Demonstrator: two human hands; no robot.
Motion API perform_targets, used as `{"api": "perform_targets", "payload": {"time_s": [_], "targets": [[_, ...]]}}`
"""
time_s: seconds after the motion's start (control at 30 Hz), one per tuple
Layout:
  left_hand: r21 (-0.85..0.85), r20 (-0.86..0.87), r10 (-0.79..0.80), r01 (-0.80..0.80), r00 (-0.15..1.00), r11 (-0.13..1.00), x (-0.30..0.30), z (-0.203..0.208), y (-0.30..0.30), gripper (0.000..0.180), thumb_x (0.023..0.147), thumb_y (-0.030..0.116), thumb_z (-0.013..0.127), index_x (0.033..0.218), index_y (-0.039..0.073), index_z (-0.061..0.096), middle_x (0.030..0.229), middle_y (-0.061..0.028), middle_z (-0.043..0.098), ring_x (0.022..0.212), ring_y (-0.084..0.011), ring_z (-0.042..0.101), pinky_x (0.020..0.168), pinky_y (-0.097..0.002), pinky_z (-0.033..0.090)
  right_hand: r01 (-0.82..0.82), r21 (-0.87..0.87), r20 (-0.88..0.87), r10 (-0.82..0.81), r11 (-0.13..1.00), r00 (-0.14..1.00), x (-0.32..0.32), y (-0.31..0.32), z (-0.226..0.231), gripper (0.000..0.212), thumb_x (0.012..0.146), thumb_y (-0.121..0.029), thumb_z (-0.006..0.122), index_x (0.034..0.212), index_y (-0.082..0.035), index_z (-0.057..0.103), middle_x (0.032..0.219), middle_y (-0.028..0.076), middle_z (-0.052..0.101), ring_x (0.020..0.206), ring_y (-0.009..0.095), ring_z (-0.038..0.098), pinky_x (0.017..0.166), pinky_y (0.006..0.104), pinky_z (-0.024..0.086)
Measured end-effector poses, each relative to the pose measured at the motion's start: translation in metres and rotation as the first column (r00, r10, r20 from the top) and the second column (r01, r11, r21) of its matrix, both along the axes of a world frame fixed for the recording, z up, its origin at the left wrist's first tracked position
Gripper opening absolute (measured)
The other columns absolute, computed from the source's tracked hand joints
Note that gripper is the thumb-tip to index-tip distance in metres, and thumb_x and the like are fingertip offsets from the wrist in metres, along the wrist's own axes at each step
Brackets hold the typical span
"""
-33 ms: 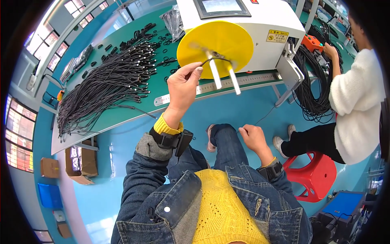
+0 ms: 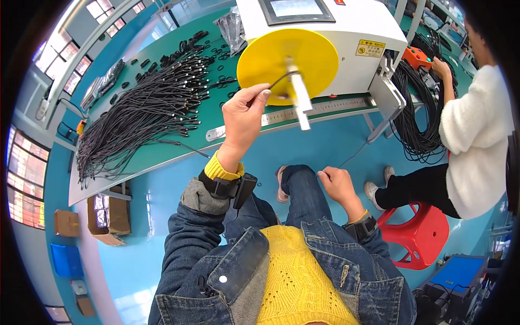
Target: The person picks up a cable from a pile, winds it around the spindles of a machine, and removes the coiled cable. They then pick up a tie, wrap it around the coiled cable, and secure it by hand.
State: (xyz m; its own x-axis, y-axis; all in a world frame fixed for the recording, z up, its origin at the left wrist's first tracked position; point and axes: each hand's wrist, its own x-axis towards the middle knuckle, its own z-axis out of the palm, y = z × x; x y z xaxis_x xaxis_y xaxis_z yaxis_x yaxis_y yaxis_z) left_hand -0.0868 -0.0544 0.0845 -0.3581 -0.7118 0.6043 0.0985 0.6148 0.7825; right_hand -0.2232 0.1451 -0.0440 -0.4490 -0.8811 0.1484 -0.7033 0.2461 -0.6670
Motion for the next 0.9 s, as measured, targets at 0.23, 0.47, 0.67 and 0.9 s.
{"api": "perform_targets", "payload": {"time_s": [0.23, 0.47, 0.67, 0.9], "targets": [[-0.395, 0.130, 0.137, -0.075, 0.982, 0.915, 0.012, 0.009, 0.018, 0.018, 0.077, 0.008, 0.065, 0.095, 0.004, 0.064, 0.065, -0.0095, 0.056, 0.054, -0.0188, 0.052, 0.050, -0.0271, 0.041, -0.046, 0.056, 0.129, 0.039, 0.997, 0.991, 0.013, 0.002, -0.002, 0.023, 0.080, -0.023, 0.056, 0.074, -0.001, 0.061, 0.067, 0.018, 0.059, 0.067, 0.037, 0.057, 0.059, 0.0441, 0.044], [-0.399, 0.127, 0.122, -0.062, 0.984, 0.915, 0.019, 0.004, 0.032, 0.019, 0.078, 0.007, 0.063, 0.097, 0.004, 0.064, 0.064, -0.0099, 0.054, 0.053, -0.0209, 0.051, 0.049, -0.0290, 0.041, -0.070, 0.107, 0.170, 0.051, 0.992, 0.984, 0.015, 0.004, -0.007, 0.022, 0.080, -0.022, 0.056, 0.075, -0.001, 0.061, 0.067, 0.018, 0.059, 0.067, 0.037, 0.057, 0.060, 0.0436, 0.044], [-0.303, 0.134, 0.069, -0.026, 0.989, 0.953, 0.016, -0.004, 0.042, 0.024, 0.079, 0.005, 0.062, 0.103, 0.003, 0.061, 0.064, -0.0094, 0.052, 0.054, -0.0208, 0.051, 0.050, -0.0294, 0.041, -0.074, 0.116, 0.180, 0.052, 0.991, 0.982, 0.013, 0.004, -0.010, 0.022, 0.079, -0.022, 0.056, 0.075, -0.002, 0.061, 0.067, 0.018, 0.059, 0.066, 0.037, 0.057, 0.060, 0.0433, 0.044], [-0.450, 0.153, 0.098, -0.019, 0.983, 0.893, 0.006, 0.002, 0.050, 0.026, 0.078, 0.003, 0.061, 0.104, 0.000, 0.059, 0.071, -0.0103, 0.053, 0.058, -0.0212, 0.053, 0.052, -0.0286, 0.043, -0.087, 0.082, 0.190, 0.070, 0.993, 0.979, 0.007, 0.005, 0.000, 0.019, 0.079, -0.020, 0.056, 0.077, -0.001, 0.060, 0.066, 0.018, 0.058, 0.064, 0.035, 0.057, 0.058, 0.0407, 0.045]]}}
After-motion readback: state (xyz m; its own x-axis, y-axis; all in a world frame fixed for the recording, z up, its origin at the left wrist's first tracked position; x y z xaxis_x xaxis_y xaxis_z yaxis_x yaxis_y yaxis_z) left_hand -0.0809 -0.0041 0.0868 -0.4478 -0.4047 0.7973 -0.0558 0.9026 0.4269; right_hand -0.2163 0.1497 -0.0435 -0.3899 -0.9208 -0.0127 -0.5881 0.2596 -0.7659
